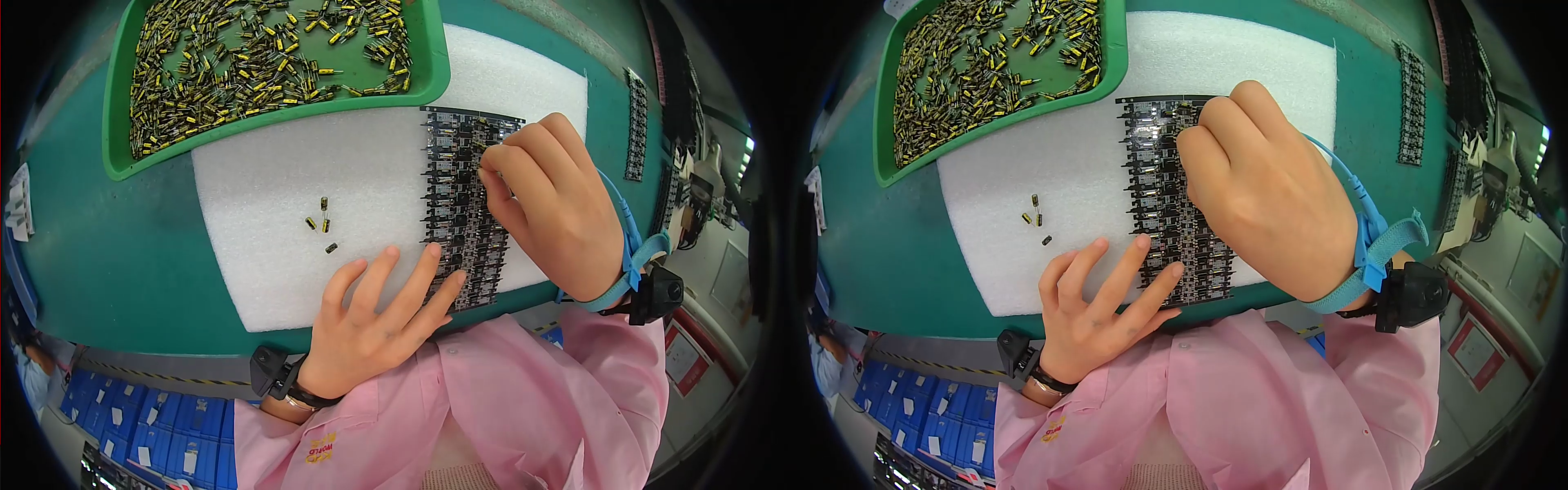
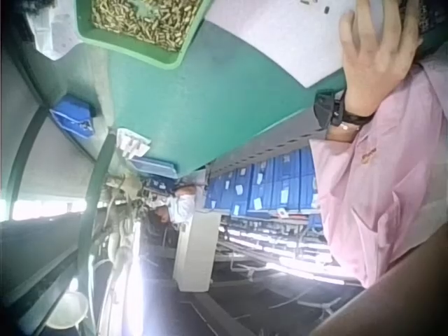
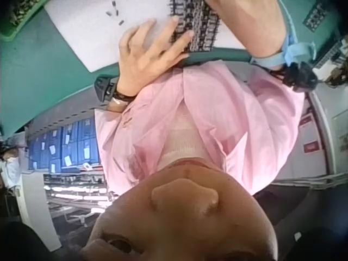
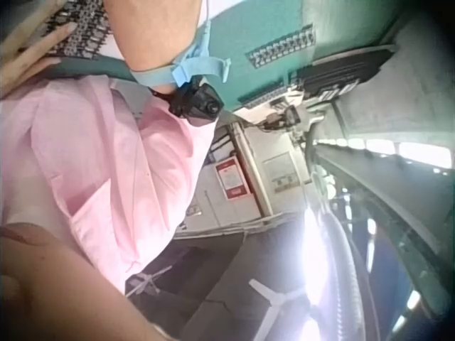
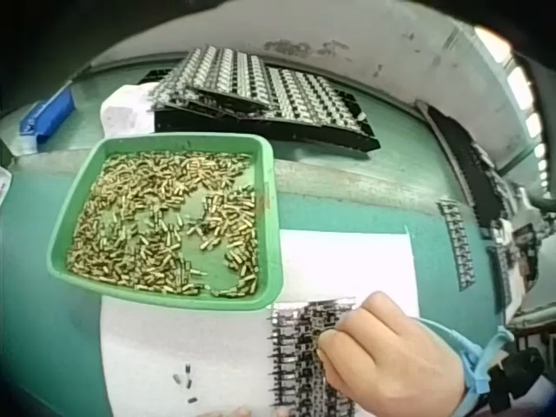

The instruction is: The person picks up capacitors from a tray and inserts them into a circuit board, pressing them into position. After filling the board, the person sets it aside and pulls a new circuit board onto the workspace.

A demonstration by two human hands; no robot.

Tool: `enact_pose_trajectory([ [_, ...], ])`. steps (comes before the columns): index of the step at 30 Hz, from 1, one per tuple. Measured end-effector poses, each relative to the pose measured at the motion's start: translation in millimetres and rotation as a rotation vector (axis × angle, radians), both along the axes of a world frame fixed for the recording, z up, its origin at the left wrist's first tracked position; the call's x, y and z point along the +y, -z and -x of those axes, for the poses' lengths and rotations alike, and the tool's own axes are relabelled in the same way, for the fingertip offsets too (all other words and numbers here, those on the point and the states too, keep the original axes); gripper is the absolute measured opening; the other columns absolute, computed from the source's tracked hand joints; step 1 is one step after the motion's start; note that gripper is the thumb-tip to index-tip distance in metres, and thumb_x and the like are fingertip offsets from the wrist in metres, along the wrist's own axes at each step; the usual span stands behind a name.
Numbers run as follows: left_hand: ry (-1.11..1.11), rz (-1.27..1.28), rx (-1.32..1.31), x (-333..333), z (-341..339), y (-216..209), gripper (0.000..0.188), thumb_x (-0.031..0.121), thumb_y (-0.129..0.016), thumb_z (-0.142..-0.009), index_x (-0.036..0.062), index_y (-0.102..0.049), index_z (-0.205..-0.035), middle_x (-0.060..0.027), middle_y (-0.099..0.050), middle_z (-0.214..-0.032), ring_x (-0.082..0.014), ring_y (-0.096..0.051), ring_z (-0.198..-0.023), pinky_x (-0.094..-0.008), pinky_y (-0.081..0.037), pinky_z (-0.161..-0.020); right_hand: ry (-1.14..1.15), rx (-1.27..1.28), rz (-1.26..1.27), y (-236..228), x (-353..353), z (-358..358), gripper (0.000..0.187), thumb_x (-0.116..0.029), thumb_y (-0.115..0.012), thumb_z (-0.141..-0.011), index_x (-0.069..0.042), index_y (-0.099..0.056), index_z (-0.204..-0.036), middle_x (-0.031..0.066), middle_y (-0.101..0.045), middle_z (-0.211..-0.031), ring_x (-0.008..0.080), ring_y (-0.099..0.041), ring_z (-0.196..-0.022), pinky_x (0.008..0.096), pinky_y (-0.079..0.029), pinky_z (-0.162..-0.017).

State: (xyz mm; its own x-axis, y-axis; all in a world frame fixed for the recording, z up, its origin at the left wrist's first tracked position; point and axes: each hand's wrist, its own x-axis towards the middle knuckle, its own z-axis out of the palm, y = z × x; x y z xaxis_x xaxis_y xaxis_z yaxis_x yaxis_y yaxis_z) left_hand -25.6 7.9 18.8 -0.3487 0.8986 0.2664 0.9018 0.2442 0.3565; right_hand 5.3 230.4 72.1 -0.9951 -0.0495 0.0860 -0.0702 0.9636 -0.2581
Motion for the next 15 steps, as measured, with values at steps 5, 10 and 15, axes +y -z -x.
enact_pose_trajectory([
  [5,-0.005,-0.006,-0.009,0.2,0.4,0.2,0.036,0.046,-0.066,-0.082,0.0307,-0.068,-0.115,0.0006,-0.060,-0.126,-0.0258,-0.046,-0.113,-0.0411,-0.039,-0.092,-0.013,-0.005,0.003,1.6,1.3,0.9,0.025,0.008,-0.071,-0.069,0.001,-0.059,-0.089,0.0099,-0.055,-0.082,0.0268,-0.052,-0.074,0.0353,-0.044,-0.062],
  [10,-0.001,-0.007,-0.016,-0.1,0.7,-0.9,0.036,0.046,-0.066,-0.082,0.0310,-0.068,-0.114,0.0010,-0.060,-0.126,-0.0255,-0.046,-0.112,-0.0407,-0.038,-0.092,0.029,0.053,0.067,3.5,-1.5,-0.1,0.023,0.008,-0.071,-0.069,0.001,-0.060,-0.089,0.0102,-0.056,-0.081,0.0270,-0.052,-0.073,0.0348,-0.044,-0.061],
  [15,-0.008,-0.005,-0.014,-0.5,1.1,0.4,0.036,0.046,-0.066,-0.082,0.0313,-0.068,-0.114,0.0011,-0.060,-0.126,-0.0254,-0.046,-0.113,-0.0406,-0.038,-0.093,0.042,0.102,0.112,9.2,-0.1,-2.8,0.022,0.008,-0.072,-0.069,0.002,-0.063,-0.088,0.0103,-0.057,-0.080,0.0261,-0.053,-0.072,0.0343,-0.045,-0.061],
])
